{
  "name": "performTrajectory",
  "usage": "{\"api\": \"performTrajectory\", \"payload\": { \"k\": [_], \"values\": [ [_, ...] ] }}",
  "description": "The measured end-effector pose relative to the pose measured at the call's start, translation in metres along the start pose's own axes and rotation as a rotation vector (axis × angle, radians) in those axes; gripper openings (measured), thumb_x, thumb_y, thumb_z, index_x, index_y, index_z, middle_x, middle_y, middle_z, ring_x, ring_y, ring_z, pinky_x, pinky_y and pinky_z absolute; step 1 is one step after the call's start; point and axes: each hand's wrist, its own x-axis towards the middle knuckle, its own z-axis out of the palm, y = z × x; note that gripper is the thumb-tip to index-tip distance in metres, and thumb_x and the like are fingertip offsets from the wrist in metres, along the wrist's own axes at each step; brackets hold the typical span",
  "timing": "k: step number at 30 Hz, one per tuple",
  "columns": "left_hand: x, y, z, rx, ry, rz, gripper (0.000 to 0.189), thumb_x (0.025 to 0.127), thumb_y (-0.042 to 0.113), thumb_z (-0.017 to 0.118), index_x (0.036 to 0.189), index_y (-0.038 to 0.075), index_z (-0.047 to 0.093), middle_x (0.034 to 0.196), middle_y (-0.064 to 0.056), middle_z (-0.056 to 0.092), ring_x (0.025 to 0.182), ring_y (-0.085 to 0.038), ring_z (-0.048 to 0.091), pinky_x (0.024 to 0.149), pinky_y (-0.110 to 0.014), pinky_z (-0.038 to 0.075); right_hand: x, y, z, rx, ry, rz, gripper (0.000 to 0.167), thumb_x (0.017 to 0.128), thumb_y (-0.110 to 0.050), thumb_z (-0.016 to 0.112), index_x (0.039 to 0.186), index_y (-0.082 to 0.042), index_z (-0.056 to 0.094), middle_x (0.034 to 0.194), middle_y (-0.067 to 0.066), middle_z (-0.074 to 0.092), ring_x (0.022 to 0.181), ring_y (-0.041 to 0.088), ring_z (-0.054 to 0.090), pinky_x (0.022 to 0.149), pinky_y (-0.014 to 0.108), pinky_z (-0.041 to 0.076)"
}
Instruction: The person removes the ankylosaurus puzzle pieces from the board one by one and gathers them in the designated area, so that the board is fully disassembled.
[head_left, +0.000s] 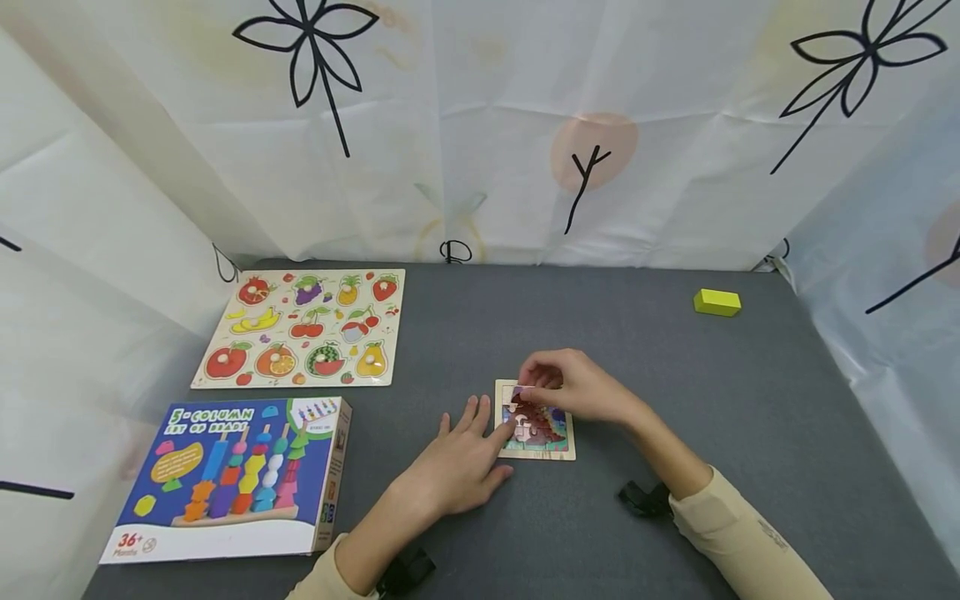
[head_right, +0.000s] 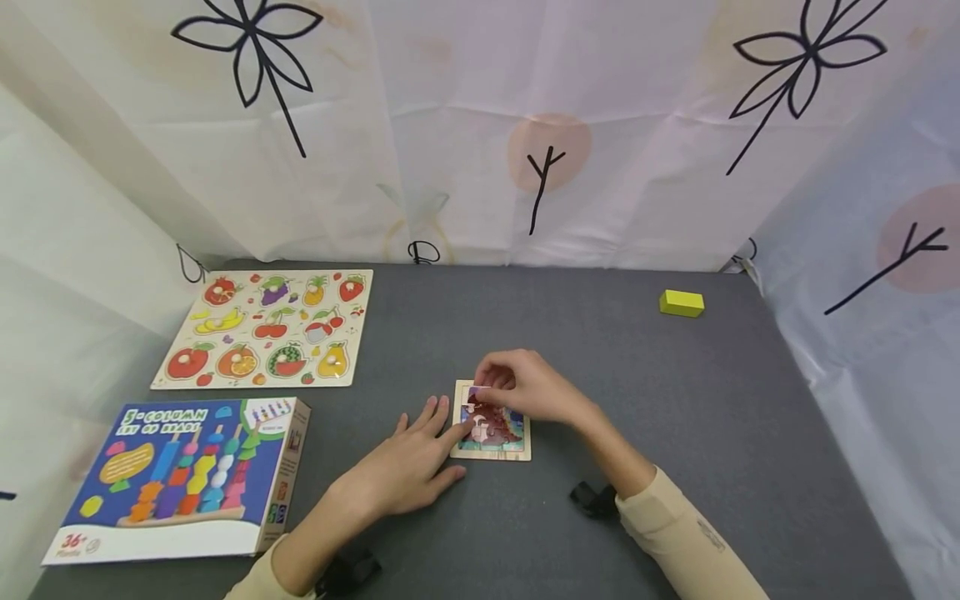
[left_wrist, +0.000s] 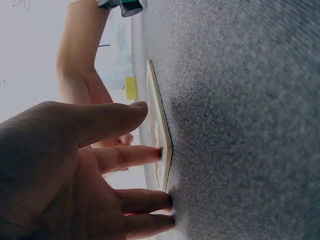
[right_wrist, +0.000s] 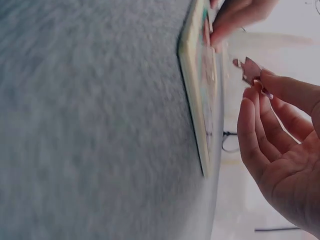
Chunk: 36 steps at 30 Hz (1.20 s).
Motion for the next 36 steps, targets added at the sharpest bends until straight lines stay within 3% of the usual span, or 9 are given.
{"api": "performTrajectory", "payload": {
  "k": [9,17,27,36],
  "values": [
    [0.001,0.001,0.0,0.001,-0.005,-0.012,0.065,0.108,0.042,0.067,0.166,0.02,0.047,0.177,-0.028,0.026,0.167,-0.045,0.026,0.124,-0.074,0.035,-0.018,0.016,-0.026,0.085,0.062,0.055,0.012,0.1,-0.01,0.078,0.111,-0.006,0.077,0.1,0.009,0.077,0.087,0.015,0.072,0.08,0.025,0.061],
    [0.001,0.001,0.001,-0.003,0.001,-0.012,0.065,0.108,0.041,0.067,0.166,0.021,0.047,0.177,-0.027,0.026,0.167,-0.044,0.025,0.125,-0.074,0.035,-0.036,0.037,-0.053,0.053,0.087,0.085,0.012,0.1,-0.009,0.078,0.11,-0.005,0.079,0.098,0.011,0.079,0.084,0.023,0.075,0.074,0.024,0.059],
    [0.0,0.002,0.002,0.005,0.005,-0.01,0.066,0.108,0.041,0.066,0.167,0.021,0.045,0.177,-0.027,0.026,0.167,-0.044,0.026,0.125,-0.073,0.035,-0.051,0.057,-0.079,0.009,0.072,0.188,0.017,0.101,-0.008,0.076,0.115,0.001,0.079,0.104,0.016,0.08,0.083,0.006,0.072,0.074,0.024,0.059],
    [0.0,0.002,0.002,0.01,0.012,-0.011,0.066,0.108,0.041,0.067,0.167,0.021,0.046,0.177,-0.027,0.027,0.167,-0.044,0.027,0.125,-0.073,0.035,-0.054,0.062,-0.087,-0.042,0.061,0.236,0.018,0.101,-0.007,0.075,0.116,0.003,0.079,0.103,0.015,0.081,0.081,0.007,0.07,0.072,0.023,0.057]
  ]
}}
